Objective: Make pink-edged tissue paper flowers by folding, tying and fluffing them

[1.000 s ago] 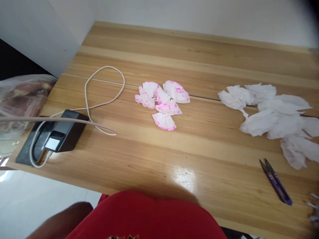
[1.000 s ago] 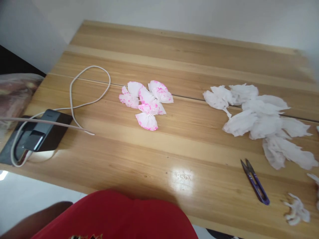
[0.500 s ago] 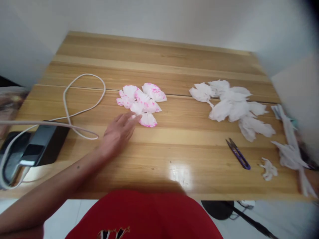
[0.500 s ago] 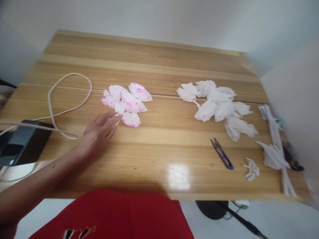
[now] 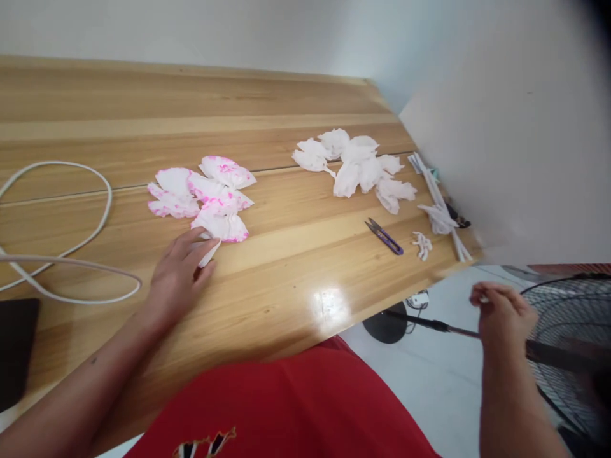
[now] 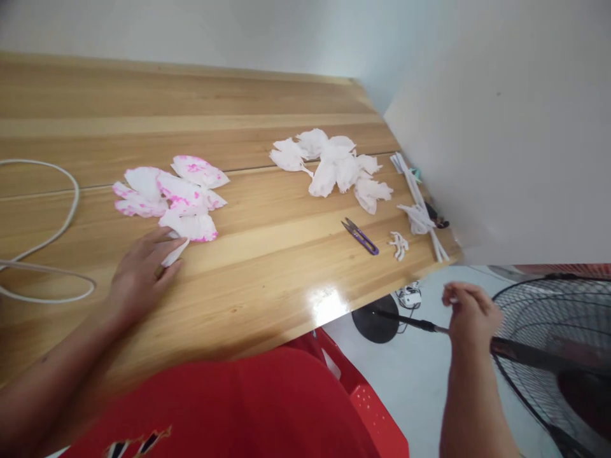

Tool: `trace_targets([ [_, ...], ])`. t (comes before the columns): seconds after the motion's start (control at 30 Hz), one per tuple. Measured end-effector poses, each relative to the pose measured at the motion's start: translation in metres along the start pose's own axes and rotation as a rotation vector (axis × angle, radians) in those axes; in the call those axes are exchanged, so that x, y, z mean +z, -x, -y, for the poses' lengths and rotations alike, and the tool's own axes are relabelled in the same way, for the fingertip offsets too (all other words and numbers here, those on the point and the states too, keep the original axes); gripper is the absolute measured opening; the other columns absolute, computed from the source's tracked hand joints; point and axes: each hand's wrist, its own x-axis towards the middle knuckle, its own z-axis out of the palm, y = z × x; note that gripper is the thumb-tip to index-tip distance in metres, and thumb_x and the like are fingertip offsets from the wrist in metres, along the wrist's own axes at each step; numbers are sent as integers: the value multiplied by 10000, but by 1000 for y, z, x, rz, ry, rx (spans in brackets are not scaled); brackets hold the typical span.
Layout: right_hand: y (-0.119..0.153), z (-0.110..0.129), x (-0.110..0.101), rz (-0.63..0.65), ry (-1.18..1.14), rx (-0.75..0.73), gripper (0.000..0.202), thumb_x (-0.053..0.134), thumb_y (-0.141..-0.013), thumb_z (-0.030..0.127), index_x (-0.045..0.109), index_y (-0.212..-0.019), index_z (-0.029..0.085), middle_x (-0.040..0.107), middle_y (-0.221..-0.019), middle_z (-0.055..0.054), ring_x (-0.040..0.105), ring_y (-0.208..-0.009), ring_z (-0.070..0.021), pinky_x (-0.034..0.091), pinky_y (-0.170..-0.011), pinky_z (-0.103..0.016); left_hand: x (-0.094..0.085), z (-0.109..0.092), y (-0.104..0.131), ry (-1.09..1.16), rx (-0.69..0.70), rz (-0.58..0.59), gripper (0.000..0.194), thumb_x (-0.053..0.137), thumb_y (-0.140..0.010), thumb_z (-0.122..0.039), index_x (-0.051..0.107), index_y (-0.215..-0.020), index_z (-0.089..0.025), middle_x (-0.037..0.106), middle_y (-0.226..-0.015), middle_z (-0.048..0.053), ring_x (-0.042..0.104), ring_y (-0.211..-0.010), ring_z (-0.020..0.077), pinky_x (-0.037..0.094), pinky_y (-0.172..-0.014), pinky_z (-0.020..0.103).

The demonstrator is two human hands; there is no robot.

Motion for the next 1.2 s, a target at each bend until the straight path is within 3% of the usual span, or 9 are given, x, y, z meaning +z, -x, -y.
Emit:
trace_targets([
  [0.07,-14,22,17,32,55,-95,269,445,-734,358,614,-870,200,637,-838,-120,600,-681,-225,474,-644,-376,0,1,1,1,3,3,339,467,-905,-261,532,-1234,-207,453,-1345,122,448,-1225,295,413,-993,479],
  [0.2,-19,63,54,130,532,-389,447,411,-843,428,588,-1127,132,600,-1136,-180,539,-1059,-277,417,-865,-382,0,3,2,14,3,11,341,447,-911,-275,545,-1225,-184,457,-1343,123,442,-1230,289,403,-1005,475],
  [0.3,-20,80,76,163,703,-386,559,412,-871,529,514,-1238,120,548,-1216,-194,480,-1133,-293,389,-862,-378,1,4,2,15,-11,14,340,440,-908,-280,551,-1217,-192,460,-1342,115,437,-1240,283,395,-1016,472],
  [0.43,-32,85,94,174,726,-344,525,379,-891,558,552,-1205,175,551,-1194,-173,490,-1082,-276,361,-773,-356,1,4,2,14,-11,8,336,444,-901,-272,558,-1209,-200,472,-1333,109,451,-1229,274,402,-1009,467],
  [0.63,-52,76,101,278,662,-338,348,405,-906,453,612,-1004,190,611,-923,-148,508,-784,-237,286,-625,-337,1,5,1,35,-3,-2,324,451,-901,-259,574,-1193,-194,486,-1319,118,469,-1209,270,415,-992,464],
  [0.77,-54,76,102,334,663,-219,318,412,-898,439,592,-923,178,589,-843,-148,451,-664,-216,257,-609,-336,1,6,1,51,-3,-16,319,457,-896,-259,575,-1187,-203,499,-1307,113,473,-1209,270,414,-995,466],
  [0.9,-48,75,98,348,611,-155,285,431,-888,422,575,-904,177,591,-844,-149,449,-680,-217,257,-618,-333,1,7,1,53,7,-7,316,452,-900,-263,572,-1185,-201,501,-1300,115,476,-1204,269,419,-992,465],
  [1.0,-45,72,90,288,552,-163,283,365,-917,371,552,-970,166,604,-913,-153,483,-758,-214,291,-660,-315,1,7,1,51,7,-7,313,451,-900,-263,570,-1185,-207,501,-1297,112,469,-1212,269,416,-997,466],
  [1.2,-75,85,96,226,502,-189,372,262,-931,327,545,-1007,98,600,-965,-187,499,-816,-201,318,-703,-295,1,6,1,64,-4,-18,302,467,-902,-256,569,-1180,-199,501,-1295,116,473,-1205,273,419,-994,473],
])
